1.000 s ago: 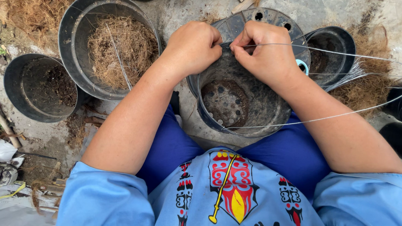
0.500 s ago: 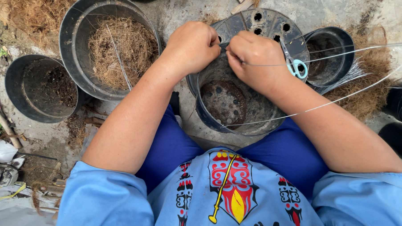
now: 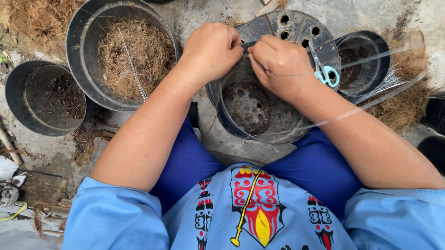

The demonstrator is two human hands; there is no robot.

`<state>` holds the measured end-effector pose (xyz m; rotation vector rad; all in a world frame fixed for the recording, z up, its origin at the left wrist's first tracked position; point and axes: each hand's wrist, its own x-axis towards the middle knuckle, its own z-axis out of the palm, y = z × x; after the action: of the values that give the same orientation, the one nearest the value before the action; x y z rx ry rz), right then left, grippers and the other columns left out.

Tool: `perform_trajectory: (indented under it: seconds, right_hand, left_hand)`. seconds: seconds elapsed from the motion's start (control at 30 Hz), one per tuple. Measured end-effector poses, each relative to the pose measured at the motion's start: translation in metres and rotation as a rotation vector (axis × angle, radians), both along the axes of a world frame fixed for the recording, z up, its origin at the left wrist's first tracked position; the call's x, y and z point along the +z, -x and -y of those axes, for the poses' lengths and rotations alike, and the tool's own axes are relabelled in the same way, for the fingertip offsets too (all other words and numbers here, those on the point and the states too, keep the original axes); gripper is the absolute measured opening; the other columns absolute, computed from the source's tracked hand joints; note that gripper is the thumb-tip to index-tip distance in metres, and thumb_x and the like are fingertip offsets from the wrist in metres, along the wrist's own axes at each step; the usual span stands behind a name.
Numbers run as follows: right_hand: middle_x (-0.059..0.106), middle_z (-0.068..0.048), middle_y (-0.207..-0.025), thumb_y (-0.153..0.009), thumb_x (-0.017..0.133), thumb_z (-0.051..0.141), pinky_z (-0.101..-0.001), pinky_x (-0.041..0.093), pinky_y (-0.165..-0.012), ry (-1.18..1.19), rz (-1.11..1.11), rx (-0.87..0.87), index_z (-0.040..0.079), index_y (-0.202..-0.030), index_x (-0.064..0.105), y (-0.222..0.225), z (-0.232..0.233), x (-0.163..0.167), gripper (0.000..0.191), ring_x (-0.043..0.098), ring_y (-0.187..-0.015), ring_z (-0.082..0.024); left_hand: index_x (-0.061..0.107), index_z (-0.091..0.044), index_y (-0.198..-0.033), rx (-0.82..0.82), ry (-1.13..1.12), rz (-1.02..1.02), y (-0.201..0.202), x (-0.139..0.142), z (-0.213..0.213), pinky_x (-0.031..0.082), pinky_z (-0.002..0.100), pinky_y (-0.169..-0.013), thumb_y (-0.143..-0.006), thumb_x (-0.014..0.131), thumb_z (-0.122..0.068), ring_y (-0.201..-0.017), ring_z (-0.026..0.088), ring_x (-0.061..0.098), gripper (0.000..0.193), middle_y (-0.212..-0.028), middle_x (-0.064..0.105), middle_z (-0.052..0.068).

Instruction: The person sits on the ground threading a long wire through the drainage holes of a plastic plant pot, bending and securing the wire ends to form hangers, then sets the finished pot aside and reaches for another pot.

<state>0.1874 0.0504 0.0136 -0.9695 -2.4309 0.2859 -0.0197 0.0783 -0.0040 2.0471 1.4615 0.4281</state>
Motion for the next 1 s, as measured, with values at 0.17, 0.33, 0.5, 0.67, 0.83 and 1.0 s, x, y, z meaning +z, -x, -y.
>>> perform_trajectory:
  seconds: [0.17,0.33,0.5,0.67,0.83,1.0]
  right_hand:
    - [0.066,-0.011,-0.091,-0.096,0.077,0.008,-0.0394,0.055,-0.066,0.025,-0.032,-0.01,0.004,-0.088,0.061,-0.001,-0.004,-0.007,0.018,0.068,-0.078,-0.031]
    - [0.073,-0.012,-0.094,-0.094,0.079,0.001,-0.0341,0.057,-0.073,0.254,-0.285,-0.048,0.002,-0.088,0.064,-0.009,-0.011,-0.013,0.016,0.073,-0.087,-0.024]
    - [0.077,-0.011,-0.097,-0.095,0.076,-0.002,-0.0272,0.059,-0.075,0.459,-0.406,-0.115,-0.001,-0.088,0.066,-0.013,-0.012,-0.017,0.013,0.075,-0.088,-0.015]
    - [0.077,-0.013,-0.099,-0.096,0.073,-0.006,-0.0258,0.062,-0.077,0.604,-0.496,-0.151,-0.002,-0.085,0.06,-0.012,-0.01,-0.023,0.017,0.076,-0.091,-0.014]
    - [0.076,-0.016,-0.1,-0.097,0.071,-0.009,-0.0267,0.063,-0.081,0.723,-0.61,-0.177,-0.002,-0.085,0.056,-0.011,-0.011,-0.03,0.02,0.076,-0.093,-0.016]
    - [0.075,-0.015,-0.097,-0.096,0.071,-0.007,-0.0273,0.065,-0.078,0.916,-0.762,-0.257,0.001,-0.083,0.056,-0.007,-0.012,-0.03,0.021,0.077,-0.089,-0.015]
  left_hand:
    - [0.076,-0.008,-0.077,0.008,-0.003,0.018,0.001,0.001,0.002,0.053,0.051,-0.071,-0.079,0.07,-0.02,-0.079,0.039,0.069,0.013,-0.077,0.071,0.017]
    - [0.077,-0.009,-0.079,0.041,0.014,0.018,-0.002,0.006,0.003,0.054,0.05,-0.071,-0.079,0.071,-0.021,-0.079,0.039,0.07,0.014,-0.077,0.072,0.017]
    - [0.077,-0.009,-0.079,0.04,-0.002,-0.012,-0.006,0.011,0.004,0.055,0.05,-0.07,-0.08,0.071,-0.022,-0.078,0.038,0.07,0.015,-0.076,0.072,0.016]
    - [0.076,-0.009,-0.077,0.044,0.002,-0.021,-0.008,0.012,0.005,0.055,0.049,-0.069,-0.079,0.071,-0.021,-0.077,0.036,0.071,0.013,-0.075,0.072,0.015]
    - [0.075,-0.008,-0.076,0.057,-0.019,-0.018,-0.009,0.012,0.006,0.055,0.05,-0.067,-0.078,0.071,-0.021,-0.076,0.037,0.07,0.013,-0.075,0.072,0.016]
    - [0.075,-0.008,-0.074,0.07,-0.05,-0.001,-0.011,0.013,0.008,0.055,0.05,-0.068,-0.078,0.07,-0.018,-0.077,0.037,0.071,0.012,-0.075,0.072,0.016]
